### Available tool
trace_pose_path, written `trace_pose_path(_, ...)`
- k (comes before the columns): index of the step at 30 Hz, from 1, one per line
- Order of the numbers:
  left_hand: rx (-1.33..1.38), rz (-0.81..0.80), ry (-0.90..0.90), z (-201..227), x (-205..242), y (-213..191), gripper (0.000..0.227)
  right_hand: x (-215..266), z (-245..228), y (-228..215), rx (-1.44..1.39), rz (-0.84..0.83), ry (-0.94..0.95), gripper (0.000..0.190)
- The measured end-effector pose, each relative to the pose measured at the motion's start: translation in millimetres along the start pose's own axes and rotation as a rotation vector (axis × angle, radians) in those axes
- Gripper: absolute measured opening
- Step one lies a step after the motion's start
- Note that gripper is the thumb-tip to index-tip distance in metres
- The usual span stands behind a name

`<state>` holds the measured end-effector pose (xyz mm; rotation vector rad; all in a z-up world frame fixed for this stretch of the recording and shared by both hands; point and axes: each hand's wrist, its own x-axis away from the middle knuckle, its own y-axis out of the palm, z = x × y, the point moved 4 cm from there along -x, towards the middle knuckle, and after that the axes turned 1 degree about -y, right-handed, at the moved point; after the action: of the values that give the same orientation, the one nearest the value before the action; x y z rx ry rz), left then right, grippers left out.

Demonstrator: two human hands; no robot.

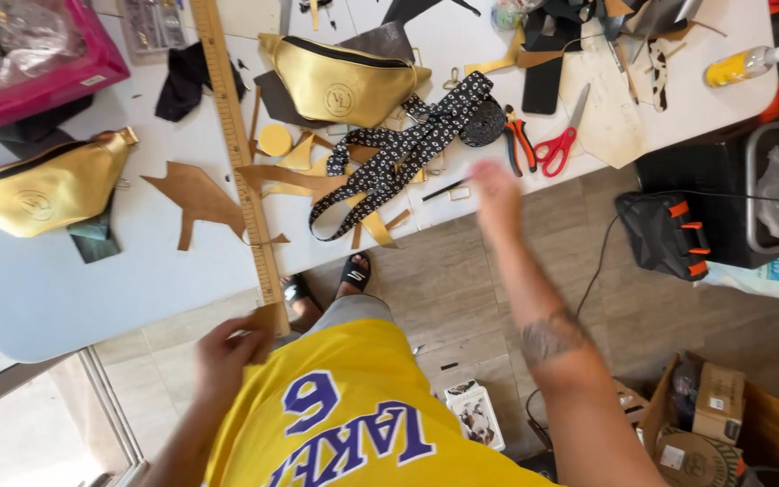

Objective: Cutting leather components and assembling a bag strap with metal hardware and decorative loops.

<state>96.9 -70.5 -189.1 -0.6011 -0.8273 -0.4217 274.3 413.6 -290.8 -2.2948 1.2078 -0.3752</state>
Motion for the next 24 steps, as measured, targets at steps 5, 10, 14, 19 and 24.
trace_pose_path(5,-0.189,-0.29,0.579,22,-26,78,0.021,172,-122,91,-1.012,-0.616,0.422,0.025)
trace_pose_path(10,-0.339,-0.536,1.033,59,-7,118,0.012,229,-59,123,-1.384,-0.408,0.61,0.022)
trace_pose_path(14,-0.3,-0.504,1.046,68,-13,142,0.017,221,-71,100,-1.247,-0.44,0.548,0.027)
trace_pose_path(19,-0.358,-0.376,1.004,65,-48,197,0.021,191,-16,100,-1.184,-0.436,0.607,0.034)
trace_pose_path(24,-0.215,-0.628,0.978,87,-36,250,0.021,144,-29,40,-0.934,-0.579,0.596,0.03)
